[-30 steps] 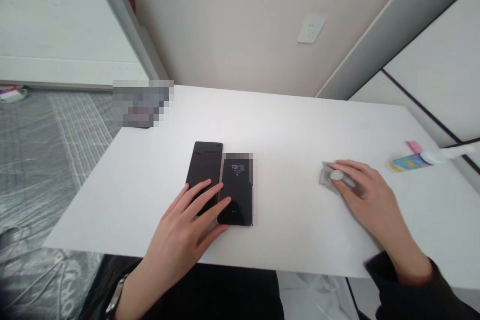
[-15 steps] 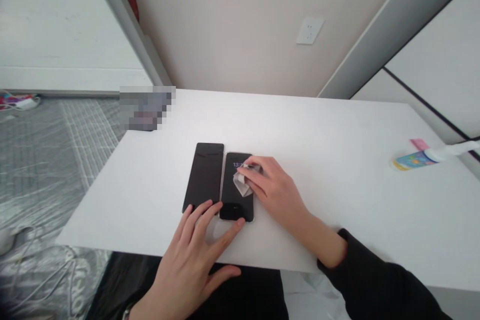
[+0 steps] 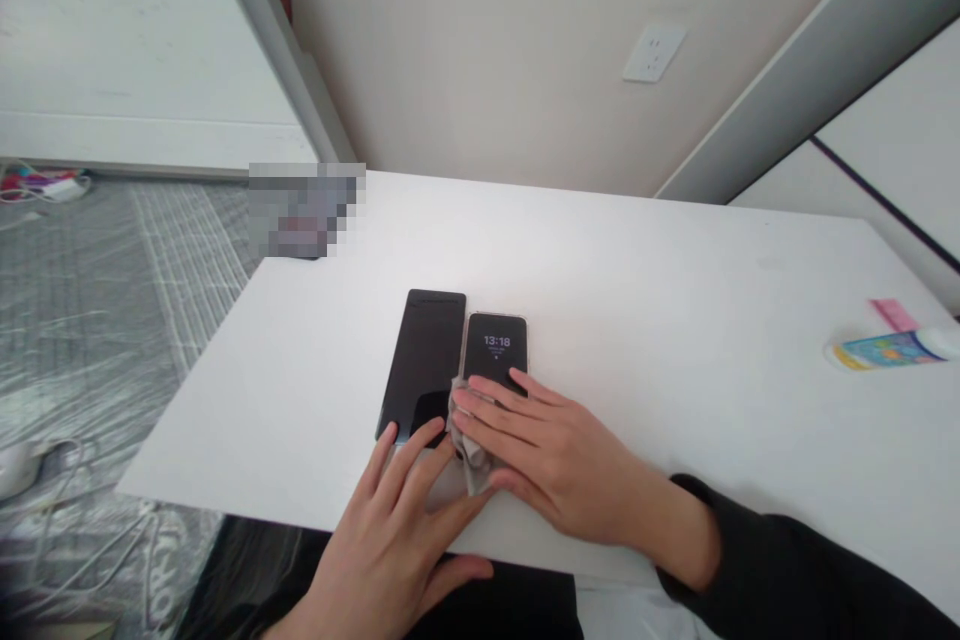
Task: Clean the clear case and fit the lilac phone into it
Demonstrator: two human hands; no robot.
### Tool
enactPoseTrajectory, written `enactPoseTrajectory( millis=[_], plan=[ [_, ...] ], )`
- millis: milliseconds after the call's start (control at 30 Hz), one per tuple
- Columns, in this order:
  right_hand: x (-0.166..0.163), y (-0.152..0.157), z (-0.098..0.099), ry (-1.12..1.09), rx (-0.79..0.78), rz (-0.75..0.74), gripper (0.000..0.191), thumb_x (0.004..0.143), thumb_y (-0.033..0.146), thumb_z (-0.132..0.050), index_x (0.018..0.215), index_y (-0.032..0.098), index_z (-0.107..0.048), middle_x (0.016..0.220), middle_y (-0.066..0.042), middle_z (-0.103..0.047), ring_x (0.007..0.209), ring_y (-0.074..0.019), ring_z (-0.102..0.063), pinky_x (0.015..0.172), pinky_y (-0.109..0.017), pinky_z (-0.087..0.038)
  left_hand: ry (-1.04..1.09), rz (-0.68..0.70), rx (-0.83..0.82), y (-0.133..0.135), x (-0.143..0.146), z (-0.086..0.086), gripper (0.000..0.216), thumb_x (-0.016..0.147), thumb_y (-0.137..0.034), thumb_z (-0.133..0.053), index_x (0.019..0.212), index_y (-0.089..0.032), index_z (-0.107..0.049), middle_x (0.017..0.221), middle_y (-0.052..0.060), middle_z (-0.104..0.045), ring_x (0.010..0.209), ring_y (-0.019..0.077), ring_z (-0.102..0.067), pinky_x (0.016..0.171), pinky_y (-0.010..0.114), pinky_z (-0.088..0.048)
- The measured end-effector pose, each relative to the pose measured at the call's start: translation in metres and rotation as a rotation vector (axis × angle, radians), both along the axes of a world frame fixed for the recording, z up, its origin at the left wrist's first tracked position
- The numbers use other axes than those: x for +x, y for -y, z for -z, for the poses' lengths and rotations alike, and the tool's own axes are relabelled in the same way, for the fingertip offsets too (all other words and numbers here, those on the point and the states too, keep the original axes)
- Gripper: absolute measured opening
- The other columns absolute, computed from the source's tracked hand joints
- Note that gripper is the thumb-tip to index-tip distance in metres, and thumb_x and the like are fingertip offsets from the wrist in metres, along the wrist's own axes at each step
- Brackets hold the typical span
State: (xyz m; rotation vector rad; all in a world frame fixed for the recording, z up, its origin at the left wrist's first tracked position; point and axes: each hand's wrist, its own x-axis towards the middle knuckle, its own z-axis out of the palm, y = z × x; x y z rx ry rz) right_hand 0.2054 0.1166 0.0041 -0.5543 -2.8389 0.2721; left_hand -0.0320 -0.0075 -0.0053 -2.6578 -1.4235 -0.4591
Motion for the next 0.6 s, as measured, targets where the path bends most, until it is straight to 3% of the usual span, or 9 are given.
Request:
enactPoseTrajectory(
  millis=[167, 300, 333, 433, 567, 600],
  plan=[
    [0.004, -0.008, 0.001, -0.013, 0.041, 0.142, 0.053, 0.114, 0.043, -0.031, 0.163, 0.021, -0.036, 0.161, -0.010, -0.046, 0.158, -0.0281, -0.029, 0.127, -0.065, -0.023, -0.014, -0.006, -0.011, 0.000, 0.001, -0.002, 0.063, 0.098, -0.072, -0.045, 0.153, -0.042, -0.049, 0.137, 0.004, -0.066, 0.133, 0.0287, -0.054, 0.115, 0.049, -0.041],
    [-0.001, -0.008, 0.003, -0.011, -0.031, -0.029, 0.063, 0.114, 0.051, -0.026, 0.164, 0.014, -0.033, 0.163, -0.010, -0.043, 0.160, -0.0252, -0.023, 0.127, -0.055, -0.030, -0.002, 0.004, -0.036, 0.000, 0.001, -0.004, 0.062, 0.096, -0.074, -0.047, 0.150, -0.043, -0.052, 0.134, 0.003, -0.066, 0.133, 0.0298, -0.054, 0.112, 0.050, -0.045],
    [-0.001, -0.010, 0.004, -0.022, -0.004, -0.020, 0.057, 0.114, 0.048, -0.027, 0.163, 0.019, -0.034, 0.162, -0.007, -0.045, 0.160, -0.0260, -0.023, 0.127, -0.059, -0.028, -0.006, 0.009, -0.040, 0.000, 0.000, -0.004, 0.064, 0.096, -0.074, -0.049, 0.151, -0.043, -0.051, 0.135, 0.004, -0.066, 0.132, 0.0304, -0.055, 0.111, 0.050, -0.046],
    [0.002, -0.015, 0.008, -0.062, 0.062, 0.174, 0.054, 0.114, 0.044, -0.028, 0.163, 0.023, -0.036, 0.161, -0.007, -0.047, 0.161, -0.0323, -0.019, 0.125, -0.072, -0.020, -0.031, 0.014, -0.042, 0.000, -0.001, -0.004, 0.075, 0.091, -0.073, -0.057, 0.157, -0.039, -0.045, 0.138, 0.007, -0.064, 0.132, 0.0326, -0.055, 0.110, 0.052, -0.047],
    [0.003, -0.015, 0.010, -0.016, -0.055, -0.028, 0.059, 0.113, 0.051, -0.030, 0.164, 0.020, -0.035, 0.165, -0.006, -0.042, 0.161, -0.0254, -0.020, 0.130, -0.055, -0.024, -0.058, 0.030, -0.038, 0.000, -0.001, -0.005, 0.079, 0.088, -0.071, -0.065, 0.157, -0.038, -0.045, 0.139, 0.008, -0.064, 0.132, 0.0345, -0.055, 0.109, 0.055, -0.049],
    [0.004, -0.014, 0.011, -0.028, -0.038, 0.002, 0.055, 0.114, 0.049, -0.030, 0.162, 0.024, -0.038, 0.163, -0.003, -0.045, 0.161, -0.0268, -0.018, 0.129, -0.058, -0.022, -0.065, 0.036, -0.035, 0.000, -0.001, -0.006, 0.078, 0.088, -0.070, -0.066, 0.157, -0.038, -0.045, 0.139, 0.009, -0.063, 0.132, 0.0349, -0.055, 0.108, 0.056, -0.051]
  ],
)
